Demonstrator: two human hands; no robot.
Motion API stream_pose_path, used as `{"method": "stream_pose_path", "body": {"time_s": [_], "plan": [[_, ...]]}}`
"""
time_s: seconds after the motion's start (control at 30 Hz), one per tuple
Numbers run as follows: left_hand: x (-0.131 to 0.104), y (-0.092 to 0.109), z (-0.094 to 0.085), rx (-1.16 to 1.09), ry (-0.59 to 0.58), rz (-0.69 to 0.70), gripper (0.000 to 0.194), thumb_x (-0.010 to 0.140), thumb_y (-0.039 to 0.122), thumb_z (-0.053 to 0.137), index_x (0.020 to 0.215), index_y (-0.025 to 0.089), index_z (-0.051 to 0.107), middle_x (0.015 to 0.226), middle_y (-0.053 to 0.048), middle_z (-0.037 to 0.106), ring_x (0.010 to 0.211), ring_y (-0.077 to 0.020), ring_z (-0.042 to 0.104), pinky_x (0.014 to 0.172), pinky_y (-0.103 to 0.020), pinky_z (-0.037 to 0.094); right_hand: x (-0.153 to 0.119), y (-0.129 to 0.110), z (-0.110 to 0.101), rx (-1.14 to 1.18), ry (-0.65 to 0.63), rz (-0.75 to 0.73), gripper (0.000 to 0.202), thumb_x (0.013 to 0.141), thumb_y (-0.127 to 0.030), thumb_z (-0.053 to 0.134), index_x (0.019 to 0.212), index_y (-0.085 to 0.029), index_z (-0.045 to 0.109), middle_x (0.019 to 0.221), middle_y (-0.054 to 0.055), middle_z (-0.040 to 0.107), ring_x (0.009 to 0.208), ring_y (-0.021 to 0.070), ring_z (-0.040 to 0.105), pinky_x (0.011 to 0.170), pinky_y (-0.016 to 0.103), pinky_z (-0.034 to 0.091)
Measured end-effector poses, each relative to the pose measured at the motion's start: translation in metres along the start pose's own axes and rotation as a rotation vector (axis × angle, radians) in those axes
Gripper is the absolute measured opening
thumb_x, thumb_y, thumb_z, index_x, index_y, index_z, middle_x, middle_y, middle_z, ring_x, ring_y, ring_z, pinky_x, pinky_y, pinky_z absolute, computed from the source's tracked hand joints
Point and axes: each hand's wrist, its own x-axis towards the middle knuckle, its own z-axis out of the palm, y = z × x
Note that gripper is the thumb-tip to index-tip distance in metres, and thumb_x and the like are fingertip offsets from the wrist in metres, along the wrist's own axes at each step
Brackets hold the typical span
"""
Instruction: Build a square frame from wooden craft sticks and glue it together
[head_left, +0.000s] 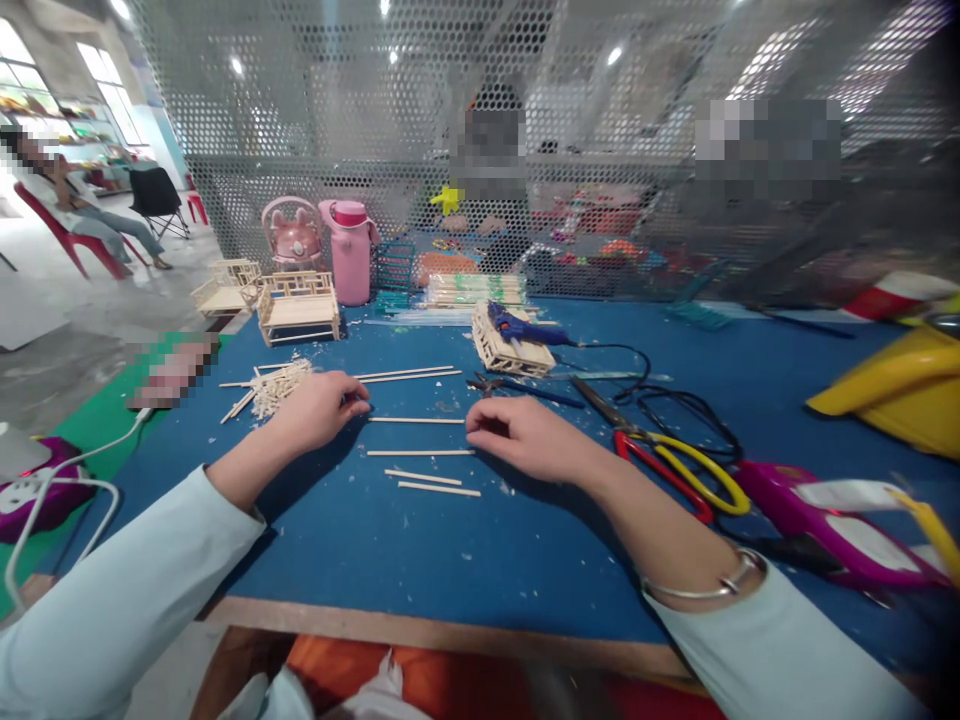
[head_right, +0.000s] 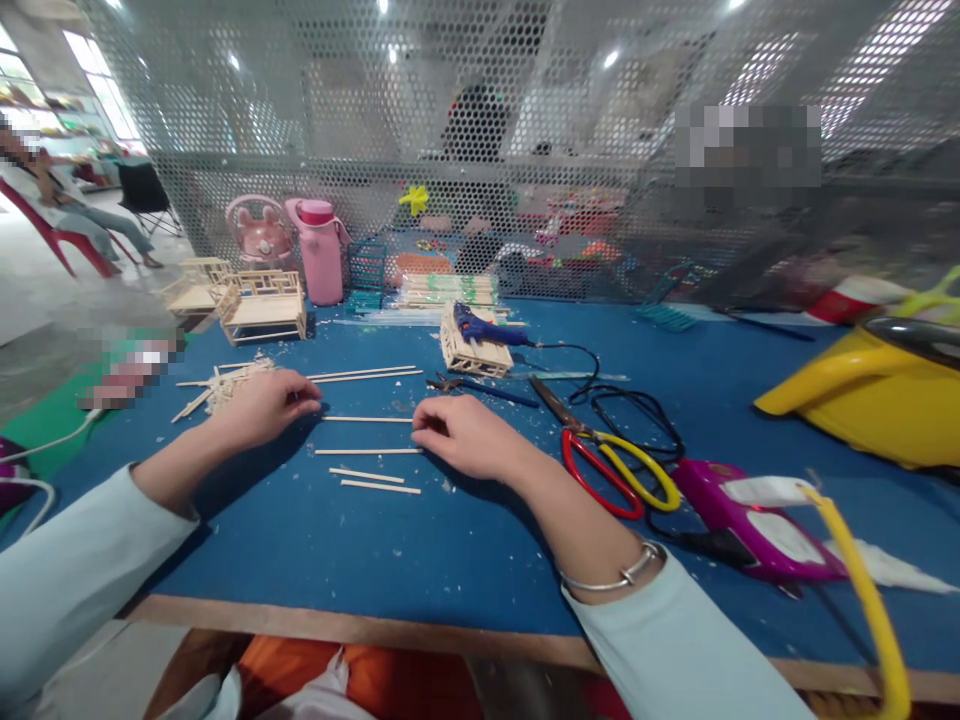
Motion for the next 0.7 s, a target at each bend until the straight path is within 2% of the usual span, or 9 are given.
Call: {"method": "stream_pose_path", "body": {"time_s": [0.1, 0.17, 0.23, 0.33, 0.43, 0.5, 0.6, 0.7], "plan": [[-0.004, 0.009, 0.0, -0.026, -0.002, 0.049, 0.024, 0.083, 0.032, 0.05, 0.09, 0.017, 0.067, 0.085, -0.006, 0.067, 0.075, -0.0175, 0.058, 0.068, -0.026, 0.042, -0.002, -0.001, -0.004, -0.022, 0.066, 0.0, 0.019, 0.079, -0.028, 0.049, 0.071, -0.015, 0.061, 0.067, 0.002, 0.059, 0.06, 0.0113, 0.049, 0.058, 0.022, 0.034], [-0.009, 0.018, -0.002, -0.043, -0.031, 0.108, 0.024, 0.083, 0.035, 0.051, 0.083, 0.017, 0.068, 0.08, -0.005, 0.066, 0.072, -0.016, 0.057, 0.065, -0.025, 0.04, -0.005, -0.007, -0.004, -0.013, -0.011, -0.041, 0.019, 0.078, -0.028, 0.052, 0.069, -0.015, 0.062, 0.067, 0.002, 0.06, 0.06, 0.0112, 0.049, 0.057, 0.022, 0.034], [-0.017, 0.029, -0.003, -0.056, -0.133, 0.22, 0.026, 0.081, 0.039, 0.054, 0.076, 0.018, 0.068, 0.074, -0.003, 0.064, 0.069, -0.0149, 0.056, 0.062, -0.023, 0.039, -0.009, -0.017, -0.001, -0.008, -0.144, -0.097, 0.016, 0.076, -0.029, 0.055, 0.069, -0.016, 0.063, 0.066, 0.001, 0.061, 0.059, 0.0109, 0.05, 0.056, 0.021, 0.033], [-0.027, 0.043, 0.003, -0.077, -0.25, 0.363, 0.026, 0.079, 0.042, 0.056, 0.084, 0.02, 0.068, 0.079, -0.004, 0.063, 0.074, -0.0155, 0.057, 0.064, -0.023, 0.04, -0.012, -0.031, 0.007, -0.078, -0.232, -0.105, 0.011, 0.073, -0.029, 0.06, 0.074, -0.018, 0.064, 0.066, 0.0, 0.061, 0.058, 0.0112, 0.05, 0.054, 0.022, 0.031], [-0.03, 0.052, 0.013, -0.044, -0.249, 0.36, 0.025, 0.084, 0.036, 0.051, 0.094, 0.019, 0.067, 0.084, -0.006, 0.063, 0.078, -0.0169, 0.058, 0.067, -0.024, 0.042, -0.012, -0.036, 0.013, -0.116, -0.256, -0.115, 0.006, 0.074, -0.023, 0.059, 0.076, -0.02, 0.064, 0.07, 0.0, 0.064, 0.061, 0.0122, 0.052, 0.056, 0.022, 0.031], [-0.031, 0.055, 0.017, -0.035, -0.253, 0.327, 0.022, 0.085, 0.03, 0.05, 0.092, 0.019, 0.068, 0.083, -0.006, 0.063, 0.077, -0.0169, 0.058, 0.067, -0.025, 0.042, -0.011, -0.035, 0.014, -0.104, -0.284, -0.142, 0.008, 0.075, -0.019, 0.056, 0.075, -0.02, 0.065, 0.072, 0.001, 0.065, 0.064, 0.0126, 0.055, 0.058, 0.021, 0.032], [-0.033, 0.059, 0.015, -0.056, -0.306, 0.287, 0.015, 0.082, 0.024, 0.054, 0.083, 0.019, 0.069, 0.08, -0.004, 0.064, 0.075, -0.0165, 0.059, 0.066, -0.025, 0.042, -0.012, -0.035, 0.01, -0.131, -0.305, -0.129, 0.011, 0.074, -0.019, 0.056, 0.071, -0.019, 0.066, 0.07, 0.002, 0.066, 0.063, 0.0129, 0.055, 0.056, 0.022, 0.033], [-0.037, 0.061, 0.01, -0.101, -0.358, 0.266, 0.014, 0.08, 0.019, 0.055, 0.077, 0.018, 0.069, 0.078, -0.004, 0.064, 0.072, -0.0152, 0.059, 0.066, -0.024, 0.042, -0.018, -0.039, 0.003, -0.181, -0.341, -0.073, 0.013, 0.07, -0.018, 0.055, 0.063, -0.019, 0.066, 0.06, 0.001, 0.063, 0.053, 0.0119, 0.051, 0.05, 0.022, 0.03]]}}
